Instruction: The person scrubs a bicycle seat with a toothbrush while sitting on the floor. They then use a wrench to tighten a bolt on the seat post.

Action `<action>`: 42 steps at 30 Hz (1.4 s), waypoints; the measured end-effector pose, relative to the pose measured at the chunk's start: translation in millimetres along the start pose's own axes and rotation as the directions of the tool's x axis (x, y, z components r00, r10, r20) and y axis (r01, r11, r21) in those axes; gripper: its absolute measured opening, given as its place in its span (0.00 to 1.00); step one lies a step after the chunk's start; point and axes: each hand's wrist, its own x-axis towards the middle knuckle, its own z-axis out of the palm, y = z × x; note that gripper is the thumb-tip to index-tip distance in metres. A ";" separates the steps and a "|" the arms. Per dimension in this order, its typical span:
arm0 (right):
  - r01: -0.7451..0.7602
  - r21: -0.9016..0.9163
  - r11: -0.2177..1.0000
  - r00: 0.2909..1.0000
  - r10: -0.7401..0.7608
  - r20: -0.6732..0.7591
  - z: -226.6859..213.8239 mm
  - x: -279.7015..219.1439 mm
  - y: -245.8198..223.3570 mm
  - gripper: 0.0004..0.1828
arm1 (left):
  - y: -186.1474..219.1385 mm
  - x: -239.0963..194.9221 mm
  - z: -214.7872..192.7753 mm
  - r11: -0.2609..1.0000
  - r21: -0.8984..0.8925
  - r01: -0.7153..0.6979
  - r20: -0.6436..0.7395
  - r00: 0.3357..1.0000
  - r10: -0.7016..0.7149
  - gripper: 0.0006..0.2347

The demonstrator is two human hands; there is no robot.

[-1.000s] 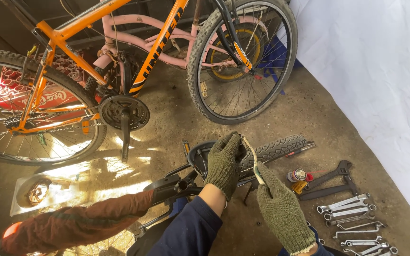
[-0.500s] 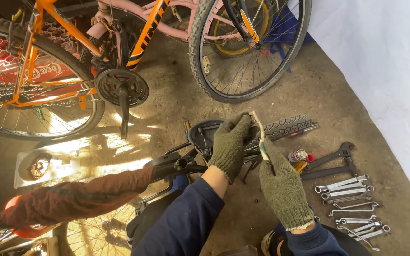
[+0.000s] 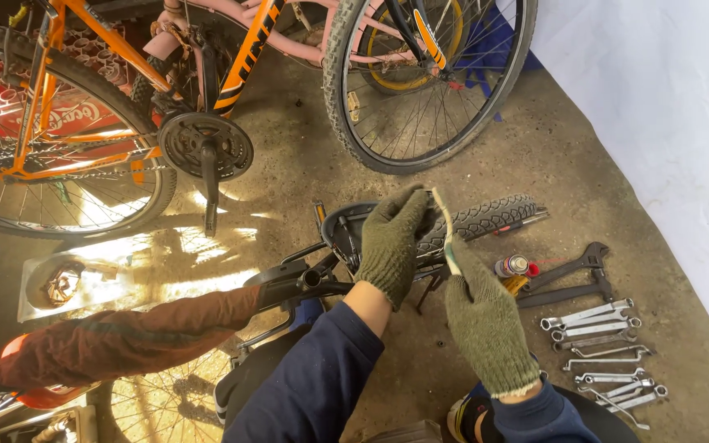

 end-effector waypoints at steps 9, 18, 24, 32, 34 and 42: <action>0.220 -0.029 0.975 0.969 -0.222 -0.106 7.4 0.8 3.0 0.31 | -3.7 -3.8 1.0 0.997 -0.028 0.076 -0.002 0.997 -0.076 0.16; 0.110 0.100 0.989 0.994 -0.109 -0.018 2.4 1.5 -10.6 0.31 | 4.0 -7.6 2.9 0.994 -0.044 0.095 -0.041 0.994 -0.097 0.17; 0.009 0.059 0.998 0.999 -0.011 0.043 7.9 -2.5 -5.2 0.33 | 8.7 -2.2 1.6 0.993 -0.098 0.061 -0.104 0.992 -0.072 0.17; -0.044 0.109 0.993 0.999 0.043 0.010 7.2 -1.0 -5.4 0.31 | -1.9 2.1 -0.4 0.992 -0.101 0.074 -0.029 0.997 -0.077 0.16; -0.083 0.116 0.990 0.996 0.079 0.041 3.9 -2.6 -13.8 0.31 | 2.2 -0.3 -0.4 0.992 -0.101 0.074 -0.053 0.995 -0.080 0.16; 0.003 0.186 0.983 1.000 -0.001 -0.009 5.1 0.2 -7.2 0.28 | 3.7 -7.7 4.2 0.990 0.046 0.136 -0.016 0.991 -0.135 0.15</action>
